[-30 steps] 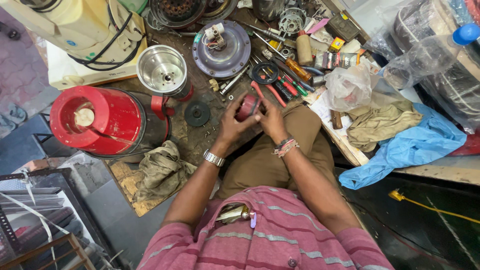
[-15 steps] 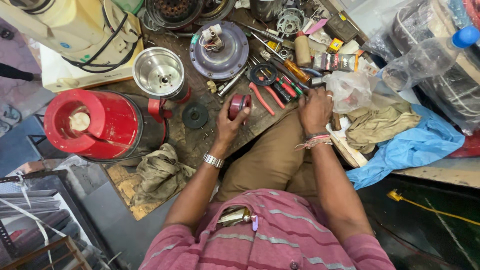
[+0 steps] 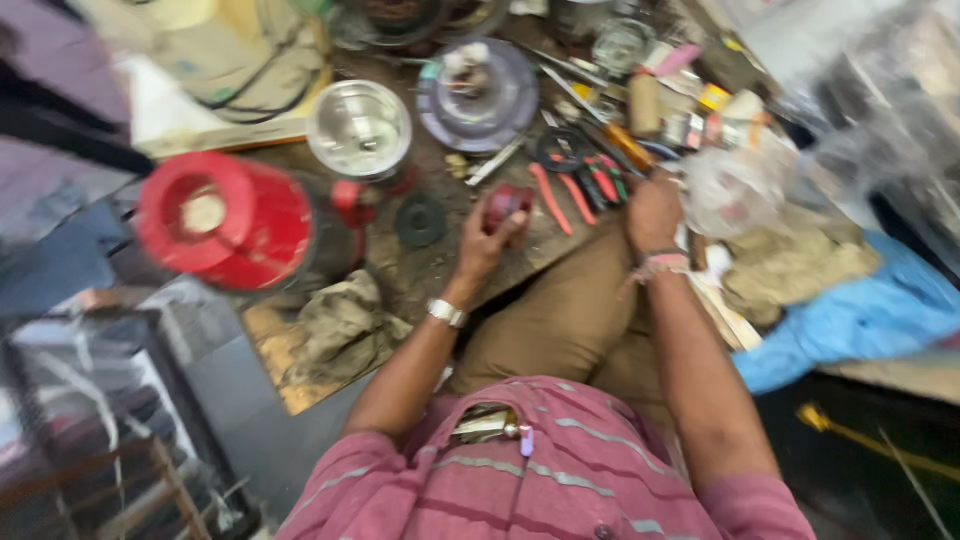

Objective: The person disassembles a small appliance motor, removes a red plastic component, and uses pliers to adjust internal parts. They then reassemble the motor with a black base and a metal cup, placing the components on a cluttered workbench.

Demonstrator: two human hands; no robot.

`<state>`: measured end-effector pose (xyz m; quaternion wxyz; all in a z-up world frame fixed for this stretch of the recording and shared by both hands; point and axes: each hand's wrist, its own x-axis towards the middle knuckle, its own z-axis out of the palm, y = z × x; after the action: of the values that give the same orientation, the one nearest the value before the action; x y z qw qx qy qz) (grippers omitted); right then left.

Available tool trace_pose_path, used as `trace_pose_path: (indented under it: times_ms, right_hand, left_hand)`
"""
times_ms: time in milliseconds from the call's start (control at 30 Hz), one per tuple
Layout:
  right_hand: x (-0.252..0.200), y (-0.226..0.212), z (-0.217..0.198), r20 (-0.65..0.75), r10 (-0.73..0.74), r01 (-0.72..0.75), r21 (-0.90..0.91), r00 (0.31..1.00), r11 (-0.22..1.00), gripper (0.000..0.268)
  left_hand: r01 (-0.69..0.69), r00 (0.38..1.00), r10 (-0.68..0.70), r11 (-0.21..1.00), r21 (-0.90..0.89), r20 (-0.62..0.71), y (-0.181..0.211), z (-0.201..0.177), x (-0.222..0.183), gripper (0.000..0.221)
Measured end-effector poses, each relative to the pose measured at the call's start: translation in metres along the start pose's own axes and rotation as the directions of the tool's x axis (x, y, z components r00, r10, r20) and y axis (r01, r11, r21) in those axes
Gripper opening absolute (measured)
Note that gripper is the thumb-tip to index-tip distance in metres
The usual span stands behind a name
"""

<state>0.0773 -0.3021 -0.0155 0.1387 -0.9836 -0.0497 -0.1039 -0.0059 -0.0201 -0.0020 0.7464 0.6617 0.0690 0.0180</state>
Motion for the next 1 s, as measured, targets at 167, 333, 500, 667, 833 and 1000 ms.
trace_pose_path:
  times_ms: [167,333,500,667,833,1000]
  right_hand:
    - [0.009,0.015,0.024,-0.044,-0.086,0.084,-0.03,0.995,0.996,0.025]
    - [0.013,0.027,0.033,0.0,-0.115,0.113,-0.157,0.993,0.981,0.025]
    - [0.007,0.017,0.021,0.026,-0.061,0.064,-0.15,0.998,0.987,0.029]
    - [0.011,-0.003,0.002,0.099,0.026,-0.027,0.003,0.995,1.0,0.035]
    - [-0.012,-0.013,-0.026,-0.093,0.053,-0.045,0.094,0.994,0.995,0.031]
    - [-0.041,-0.069,-0.021,-0.31,-0.033,0.13,0.297,0.95,0.946,0.024]
  left_hand:
    - [0.014,1.0,-0.012,0.988,-0.153,0.014,-0.02,-0.003,0.002,0.07]
    - [0.012,1.0,-0.011,0.965,-0.262,0.006,-0.024,-0.004,0.008,0.063]
    - [0.046,0.999,-0.048,0.924,-0.379,0.004,-0.02,-0.007,0.007,0.058]
    - [0.128,0.991,-0.134,0.873,-0.47,0.021,-0.005,-0.019,0.01,0.055]
    - [0.11,0.994,-0.087,0.822,-0.558,0.068,0.006,-0.019,0.015,0.053]
    - [0.189,0.982,-0.161,0.758,-0.624,0.102,0.016,-0.023,0.024,0.059]
